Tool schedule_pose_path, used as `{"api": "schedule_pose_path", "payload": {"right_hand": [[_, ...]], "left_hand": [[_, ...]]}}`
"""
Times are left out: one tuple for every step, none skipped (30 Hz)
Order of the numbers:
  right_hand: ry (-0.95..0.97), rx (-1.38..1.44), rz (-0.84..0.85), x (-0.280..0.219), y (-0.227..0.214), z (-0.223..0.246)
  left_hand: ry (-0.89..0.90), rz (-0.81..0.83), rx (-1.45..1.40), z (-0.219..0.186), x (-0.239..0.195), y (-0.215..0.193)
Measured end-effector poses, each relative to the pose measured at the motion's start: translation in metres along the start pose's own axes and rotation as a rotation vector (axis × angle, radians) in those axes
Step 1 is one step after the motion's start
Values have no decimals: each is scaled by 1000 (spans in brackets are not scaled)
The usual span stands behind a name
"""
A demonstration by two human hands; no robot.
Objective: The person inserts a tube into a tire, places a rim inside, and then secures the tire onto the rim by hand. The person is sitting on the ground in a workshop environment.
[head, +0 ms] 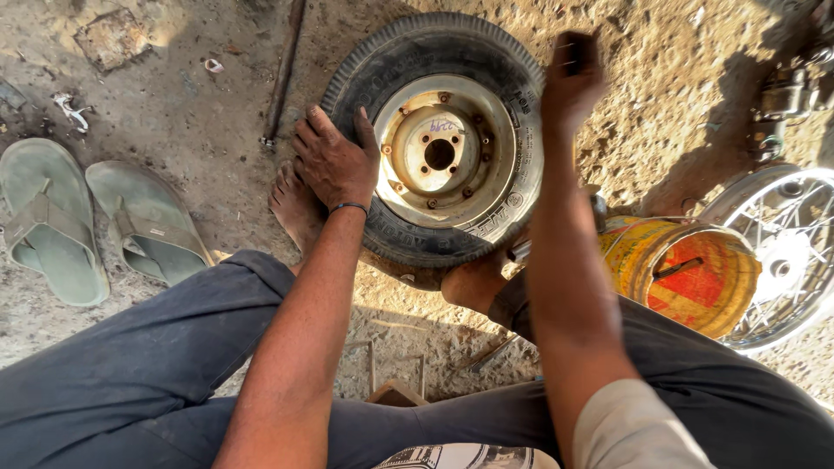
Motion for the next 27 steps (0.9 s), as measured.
{"api": "schedule_pose_path", "payload": {"right_hand": [[-184, 18, -149, 20, -22, -14], [-181, -139, -131, 39, -30, -45], [-177, -296, -110, 58, -36, -76], [-211, -316, -96, 77, -41, -101], [-245, -335, -82, 92, -45, -122], [-168, -339, -14, 108, -44, -149], [-91, -344, 54, 123, -43, -170], [-11, -341, 130, 137, -38, -186], [-6, -357, 140, 149, -35, -194], [18, -374, 160, 161, -34, -200], [21, -390, 167, 167, -30, -200], [29, -404, 170, 176, -28, -195], [28, -410, 159, 172, -21, -192], [31, -413, 147, 160, -14, -190], [47, -417, 150, 141, -5, -191], [52, -421, 141, 119, 1, -192], [63, -425, 133, 99, 5, -195], [63, -422, 120, 86, 9, -196], [49, -415, 99, 80, 8, -195], [27, -394, 69, 89, 9, -191], [9, -376, 43, 100, 7, -188], [-31, -355, -9, 115, -2, -183], [-74, -333, -63, 128, -12, -177], [-137, -307, -124, 146, -28, -163], [-241, -262, -224, 157, -45, -141], [-347, -201, -329, 146, -47, -119], [-444, -139, -410, 128, -44, -93]], "left_hand": [[5, -11, -6, 0, -1, -1], [8, -22, -11, 0, -2, -2], [11, -33, -17, -1, -2, -3], [20, -44, -24, -3, -2, -2], [29, -55, -31, -6, 0, -2], [32, -67, -35, -5, 1, -2], [32, -86, -17, -5, 1, -2], [32, -103, 5, -5, 0, -2], [32, -121, 27, -4, 0, -2], [34, -109, 13, -3, 0, 0], [37, -97, -1, -3, -1, 2], [43, -86, -18, -4, 1, 4], [50, -95, -8, -6, 2, 5], [61, -103, 2, -8, 3, 5], [73, -111, 12, -8, 2, 5], [82, -125, -7, -7, 1, 5], [92, -138, -27, -7, 0, 5], [98, -159, -50, -7, -1, 5], [86, -143, -17, -6, -4, 7], [76, -143, 12, -7, -1, 8], [66, -142, 40, -6, 1, 6], [72, -154, 39, -6, 1, 4], [78, -165, 39, -5, 1, 1], [84, -177, 21, -10, 1, -1], [60, -141, 19, -10, -1, -1], [42, -110, 15, -8, -1, -1], [25, -79, 11, -7, 0, 0]]}}
Point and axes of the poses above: each hand's wrist, its own x-axis towards the middle knuckle, its own y-axis out of the palm, z = x × y, the point moved 9 cm from there along x, towards the middle knuckle, and after that the axes turned 5 degrees about x, right-handed, at the moved point
